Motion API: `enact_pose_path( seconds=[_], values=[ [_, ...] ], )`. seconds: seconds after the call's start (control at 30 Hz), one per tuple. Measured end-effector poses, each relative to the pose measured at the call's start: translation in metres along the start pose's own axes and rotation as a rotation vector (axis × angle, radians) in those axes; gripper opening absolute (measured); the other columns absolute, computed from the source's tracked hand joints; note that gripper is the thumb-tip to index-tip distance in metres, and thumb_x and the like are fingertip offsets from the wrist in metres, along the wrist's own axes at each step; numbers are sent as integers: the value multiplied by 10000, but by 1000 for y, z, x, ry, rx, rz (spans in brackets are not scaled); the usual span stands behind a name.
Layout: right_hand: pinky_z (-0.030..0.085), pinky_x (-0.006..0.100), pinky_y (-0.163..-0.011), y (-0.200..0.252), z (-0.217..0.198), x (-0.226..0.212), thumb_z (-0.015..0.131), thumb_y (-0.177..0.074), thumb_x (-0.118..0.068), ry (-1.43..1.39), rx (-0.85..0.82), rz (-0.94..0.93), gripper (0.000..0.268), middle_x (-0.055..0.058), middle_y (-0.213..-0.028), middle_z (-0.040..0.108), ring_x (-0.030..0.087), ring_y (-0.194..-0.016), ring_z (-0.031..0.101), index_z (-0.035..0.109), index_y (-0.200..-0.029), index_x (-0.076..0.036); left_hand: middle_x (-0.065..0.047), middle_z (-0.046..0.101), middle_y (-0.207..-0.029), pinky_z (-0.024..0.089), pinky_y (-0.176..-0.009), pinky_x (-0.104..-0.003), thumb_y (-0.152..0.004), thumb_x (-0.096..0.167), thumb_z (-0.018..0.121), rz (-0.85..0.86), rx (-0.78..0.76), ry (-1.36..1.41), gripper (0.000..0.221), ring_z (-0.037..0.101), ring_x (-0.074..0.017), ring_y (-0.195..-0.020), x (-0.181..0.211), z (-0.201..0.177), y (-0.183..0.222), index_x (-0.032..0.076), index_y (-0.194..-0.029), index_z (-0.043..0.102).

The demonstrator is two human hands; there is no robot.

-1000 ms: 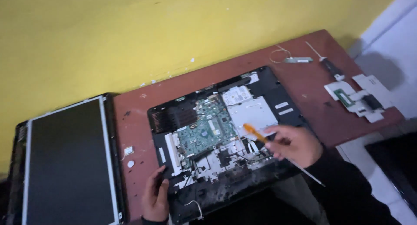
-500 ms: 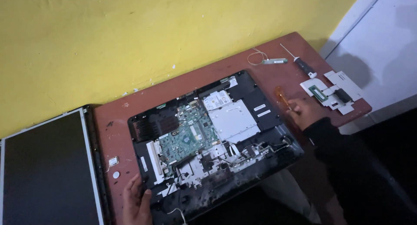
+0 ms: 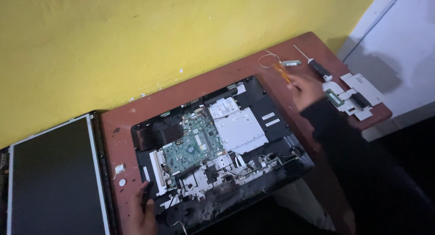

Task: Disassembling a laptop to remove internal components using a screwdriver on a workbench.

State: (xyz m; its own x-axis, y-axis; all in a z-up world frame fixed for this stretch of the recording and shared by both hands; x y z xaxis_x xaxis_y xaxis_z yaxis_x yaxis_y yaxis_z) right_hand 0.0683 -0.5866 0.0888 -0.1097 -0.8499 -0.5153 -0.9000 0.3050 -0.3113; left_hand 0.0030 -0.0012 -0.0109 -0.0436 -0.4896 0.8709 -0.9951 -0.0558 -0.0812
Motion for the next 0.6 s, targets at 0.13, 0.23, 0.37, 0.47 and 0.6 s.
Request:
enact_pose_path(
  seconds=[0.13, 0.23, 0.37, 0.47, 0.6],
  values=[
    [530, 438, -969, -83, 65, -3, 658, -941, -70, 56, 79, -261, 327, 144, -1190, 760, 316, -1054, 698, 750, -1254, -45, -137, 541, -1519, 285, -1251, -342, -988, 37, 505, -9, 100, 344, 414, 424, -205, -1494, -20, 5, -1, -19, -1398, 507],
    [467, 442, -1031, -134, 129, -19, 664, -959, -125, 70, 95, -427, 265, 140, -1157, 755, 324, -1149, 656, 803, -1179, -177, -103, 543, -1508, 318, -1230, -317, -993, 61, 535, 215, 11, 181, 480, 479, -172, -1434, -16, 3, -5, 8, -1469, 494],
    [543, 427, -824, -162, 192, -57, 621, -915, -62, -66, -94, -501, 247, 75, -956, 739, 300, -874, 691, 821, -985, -189, -124, 543, -1527, 327, -1233, -335, -990, 69, 531, 159, 1, 249, 464, 477, -199, -1454, -10, 5, -6, 27, -1451, 495],
    [548, 351, -800, -160, 195, -74, 590, -958, -123, -119, -275, -218, 277, 43, -960, 785, 233, -860, 701, 837, -962, -249, -126, 536, -1530, 335, -1225, -363, -1004, 115, 518, 121, -37, 256, 455, 465, -230, -1466, 4, 3, -7, 46, -1453, 498],
    [538, 266, -832, -157, 205, -63, 704, -947, -170, -123, -409, 27, 182, 25, -988, 809, 193, -851, 701, 859, -970, -263, -107, 517, -1561, 318, -1234, -394, -997, 119, 490, -116, -105, 207, 453, 424, -241, -1507, 13, 3, -4, 95, -1450, 503]
  ],
)
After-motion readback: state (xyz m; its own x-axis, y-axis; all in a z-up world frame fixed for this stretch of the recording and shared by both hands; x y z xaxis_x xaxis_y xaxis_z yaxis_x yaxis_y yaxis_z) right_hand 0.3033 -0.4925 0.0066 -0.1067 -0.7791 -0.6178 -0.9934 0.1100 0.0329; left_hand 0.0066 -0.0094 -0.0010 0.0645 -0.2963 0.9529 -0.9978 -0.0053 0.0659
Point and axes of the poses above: each hand's wrist, its own y-axis away from the middle knuckle, its own z-axis out of the palm, x = y × z, the point moved 6 cm from there along -y, towards the middle knuckle
